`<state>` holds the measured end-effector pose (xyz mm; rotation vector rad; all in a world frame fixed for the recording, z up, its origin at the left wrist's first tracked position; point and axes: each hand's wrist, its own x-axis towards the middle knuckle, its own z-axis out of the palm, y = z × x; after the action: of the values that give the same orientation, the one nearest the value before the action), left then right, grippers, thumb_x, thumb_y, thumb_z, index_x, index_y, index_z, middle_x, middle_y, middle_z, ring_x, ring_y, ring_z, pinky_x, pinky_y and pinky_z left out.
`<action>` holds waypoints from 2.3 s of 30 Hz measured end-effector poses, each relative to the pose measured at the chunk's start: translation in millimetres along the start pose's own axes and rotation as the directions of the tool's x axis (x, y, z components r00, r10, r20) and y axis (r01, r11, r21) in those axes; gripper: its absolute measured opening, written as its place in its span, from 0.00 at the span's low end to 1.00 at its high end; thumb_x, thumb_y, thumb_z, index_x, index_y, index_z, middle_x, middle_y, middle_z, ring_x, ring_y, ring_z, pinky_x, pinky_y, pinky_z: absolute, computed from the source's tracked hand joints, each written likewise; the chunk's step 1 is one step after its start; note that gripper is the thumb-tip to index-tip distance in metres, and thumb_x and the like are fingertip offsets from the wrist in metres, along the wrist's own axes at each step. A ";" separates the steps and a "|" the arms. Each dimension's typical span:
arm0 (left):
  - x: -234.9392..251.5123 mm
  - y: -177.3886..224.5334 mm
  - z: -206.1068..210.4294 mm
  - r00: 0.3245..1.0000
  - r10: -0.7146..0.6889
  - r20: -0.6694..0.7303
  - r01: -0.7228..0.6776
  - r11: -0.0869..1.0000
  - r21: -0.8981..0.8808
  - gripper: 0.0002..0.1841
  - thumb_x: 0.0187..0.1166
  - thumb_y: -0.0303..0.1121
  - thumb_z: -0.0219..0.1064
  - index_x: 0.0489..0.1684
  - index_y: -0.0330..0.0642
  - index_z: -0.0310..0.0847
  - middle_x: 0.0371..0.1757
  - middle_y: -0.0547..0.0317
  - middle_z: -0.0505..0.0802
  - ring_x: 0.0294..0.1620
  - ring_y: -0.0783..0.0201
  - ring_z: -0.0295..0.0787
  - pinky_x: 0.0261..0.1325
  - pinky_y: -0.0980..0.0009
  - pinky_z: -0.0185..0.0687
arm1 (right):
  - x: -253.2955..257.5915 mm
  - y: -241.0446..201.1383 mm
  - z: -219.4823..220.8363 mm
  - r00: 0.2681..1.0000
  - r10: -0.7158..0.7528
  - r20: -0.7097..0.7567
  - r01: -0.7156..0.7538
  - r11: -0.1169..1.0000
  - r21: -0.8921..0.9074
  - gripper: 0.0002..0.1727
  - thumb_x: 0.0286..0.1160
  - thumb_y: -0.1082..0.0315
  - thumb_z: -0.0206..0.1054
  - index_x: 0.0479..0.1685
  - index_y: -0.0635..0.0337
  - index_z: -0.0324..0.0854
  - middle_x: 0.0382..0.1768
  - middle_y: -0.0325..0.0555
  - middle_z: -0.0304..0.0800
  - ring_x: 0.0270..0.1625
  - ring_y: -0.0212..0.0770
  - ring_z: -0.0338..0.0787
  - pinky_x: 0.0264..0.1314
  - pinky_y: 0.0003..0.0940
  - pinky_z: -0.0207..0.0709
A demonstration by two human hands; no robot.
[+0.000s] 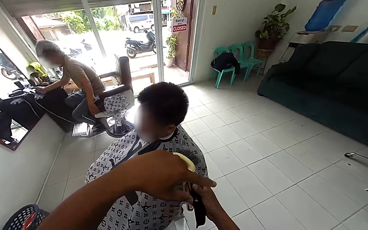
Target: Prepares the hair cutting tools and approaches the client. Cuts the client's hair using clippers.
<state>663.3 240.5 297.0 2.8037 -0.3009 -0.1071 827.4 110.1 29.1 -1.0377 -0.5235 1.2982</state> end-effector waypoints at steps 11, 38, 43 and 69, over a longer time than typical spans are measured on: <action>-30.4 -102.8 -4.8 0.616 -0.268 -0.741 0.452 0.890 0.054 0.22 0.79 0.42 0.72 0.70 0.47 0.86 0.56 0.46 0.92 0.53 0.49 0.89 0.55 0.47 0.84 | 33.0 -38.5 37.2 0.993 -0.005 0.116 0.017 0.994 -0.104 0.34 0.79 0.38 0.59 0.61 0.64 0.71 0.31 0.40 0.88 0.26 0.34 0.88 0.31 0.29 0.86; -27.4 -153.7 0.2 0.470 -0.609 -0.639 0.747 0.660 -0.080 0.41 0.66 0.37 0.84 0.85 0.55 0.72 0.82 0.37 0.76 0.82 0.37 0.72 0.77 0.36 0.67 | 118.2 -81.8 124.4 0.987 -0.134 0.090 0.156 0.930 -0.332 0.22 0.89 0.55 0.60 0.56 0.70 0.78 0.41 0.57 0.88 0.43 0.45 0.91 0.51 0.41 0.86; -27.9 -153.9 0.7 0.463 -0.623 -0.630 0.756 0.649 -0.086 0.41 0.65 0.38 0.84 0.86 0.55 0.72 0.81 0.38 0.77 0.80 0.37 0.73 0.75 0.36 0.68 | 117.9 -79.6 125.7 0.987 -0.113 0.114 0.143 0.940 -0.309 0.22 0.89 0.54 0.60 0.52 0.69 0.79 0.39 0.55 0.88 0.41 0.43 0.90 0.50 0.40 0.86; -27.8 -149.5 -0.7 0.450 -0.649 -0.613 0.779 0.621 -0.087 0.43 0.66 0.37 0.84 0.87 0.56 0.70 0.84 0.39 0.73 0.81 0.35 0.72 0.75 0.33 0.67 | 107.9 -80.9 106.4 0.971 -0.102 0.216 0.155 0.958 -0.242 0.20 0.93 0.57 0.52 0.61 0.68 0.76 0.41 0.54 0.89 0.40 0.44 0.93 0.48 0.40 0.90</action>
<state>665.3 385.4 250.9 2.7468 1.1304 0.6612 809.5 251.8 124.7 -1.0701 -0.9202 1.2464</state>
